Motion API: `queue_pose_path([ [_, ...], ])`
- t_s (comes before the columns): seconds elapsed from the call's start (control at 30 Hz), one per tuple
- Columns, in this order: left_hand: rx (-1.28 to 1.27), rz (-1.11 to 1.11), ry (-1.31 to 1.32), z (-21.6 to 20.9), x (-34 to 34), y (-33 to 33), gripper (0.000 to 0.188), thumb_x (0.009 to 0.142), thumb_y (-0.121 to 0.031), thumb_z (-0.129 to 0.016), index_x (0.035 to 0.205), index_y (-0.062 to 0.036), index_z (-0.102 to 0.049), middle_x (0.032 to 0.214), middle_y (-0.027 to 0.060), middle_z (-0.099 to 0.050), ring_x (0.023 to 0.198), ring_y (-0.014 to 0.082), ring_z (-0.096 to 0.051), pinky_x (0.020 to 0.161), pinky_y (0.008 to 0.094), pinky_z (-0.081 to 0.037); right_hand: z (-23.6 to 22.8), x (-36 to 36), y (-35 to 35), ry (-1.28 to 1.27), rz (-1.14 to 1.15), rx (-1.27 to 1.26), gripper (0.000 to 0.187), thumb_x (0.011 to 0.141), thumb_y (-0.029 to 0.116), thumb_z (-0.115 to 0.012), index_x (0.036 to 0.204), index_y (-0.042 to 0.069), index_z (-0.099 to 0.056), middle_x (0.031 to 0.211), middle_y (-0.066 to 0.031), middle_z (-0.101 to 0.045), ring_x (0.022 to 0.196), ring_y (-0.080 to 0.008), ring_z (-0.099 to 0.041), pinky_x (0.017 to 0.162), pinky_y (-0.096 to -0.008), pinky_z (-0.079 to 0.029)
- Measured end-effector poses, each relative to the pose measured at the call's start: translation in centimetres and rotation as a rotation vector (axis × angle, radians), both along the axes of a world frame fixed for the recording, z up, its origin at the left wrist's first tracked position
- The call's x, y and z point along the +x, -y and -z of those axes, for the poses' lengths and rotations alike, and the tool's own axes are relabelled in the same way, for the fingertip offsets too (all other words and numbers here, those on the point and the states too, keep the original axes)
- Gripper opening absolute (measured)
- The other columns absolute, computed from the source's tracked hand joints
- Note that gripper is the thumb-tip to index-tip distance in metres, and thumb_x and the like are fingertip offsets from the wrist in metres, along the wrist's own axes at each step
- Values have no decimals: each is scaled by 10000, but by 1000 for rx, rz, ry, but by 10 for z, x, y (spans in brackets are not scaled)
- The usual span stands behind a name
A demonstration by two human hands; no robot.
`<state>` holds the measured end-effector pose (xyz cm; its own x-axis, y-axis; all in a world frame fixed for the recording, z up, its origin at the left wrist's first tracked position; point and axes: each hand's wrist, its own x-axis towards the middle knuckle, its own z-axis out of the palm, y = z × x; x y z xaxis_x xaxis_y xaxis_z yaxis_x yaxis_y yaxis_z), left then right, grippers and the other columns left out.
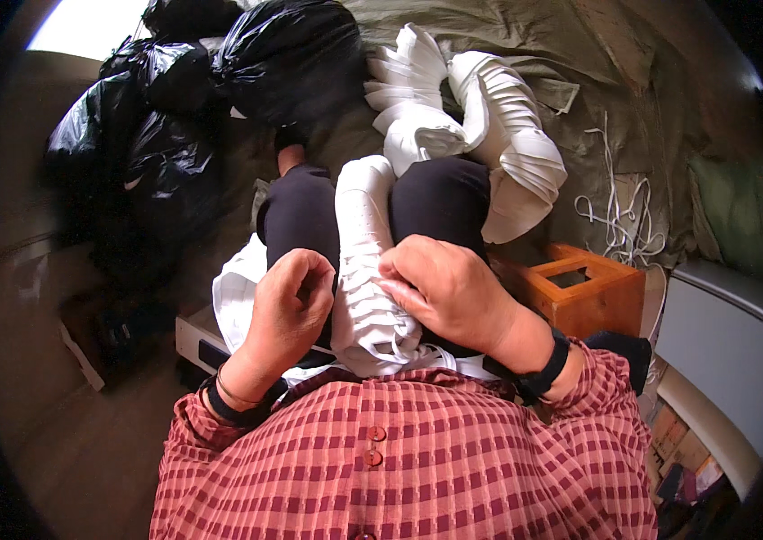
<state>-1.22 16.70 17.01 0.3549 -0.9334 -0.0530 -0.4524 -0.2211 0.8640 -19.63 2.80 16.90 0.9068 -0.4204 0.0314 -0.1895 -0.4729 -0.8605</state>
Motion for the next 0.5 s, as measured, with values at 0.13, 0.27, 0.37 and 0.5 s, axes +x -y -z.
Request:
queue_pose_path([
  [0.13, 167, -262, -255, 5, 14, -27, 40, 909, -5, -622, 938, 4, -597, 759, 79, -589, 677, 118, -557, 606, 258, -446, 8, -14, -18, 89, -159, -514, 372, 824, 117, -649, 1195, 140, -627, 1106, -101, -539, 896, -261, -608, 768, -371, -522],
  [0.27, 145, -576, 12, 62, 64, -98, 48, 973, -62, -576, 978, -14, -575, 790, -14, -560, 664, 51, -529, 580, 209, -436, 4, -23, -19, 68, -213, -403, 412, 804, 108, -678, 1213, 137, -637, 1106, -112, -510, 930, -262, -590, 785, -370, -513],
  [0.37, 668, -774, 427, 106, 83, -181, 380, 886, -253, -677, 1161, -16, -567, 1134, 218, -594, 1059, 379, -597, 883, 447, -495, -29, -10, -7, -5, -242, -401, 391, 794, 94, -720, 1177, 74, -645, 1115, -135, -549, 930, -289, -605, 797, -383, -509],
  [0.5, 1003, -846, 295, 154, 72, -259, 533, 856, -407, -700, 1119, 46, -607, 1039, 281, -649, 1021, 471, -609, 887, 508, -498, -94, 26, 1, 257, -581, 500, 423, 899, 195, -678, 1254, -22, -596, 1261, -222, -591, 1108, -366, -613, 965, -428, -480],
])
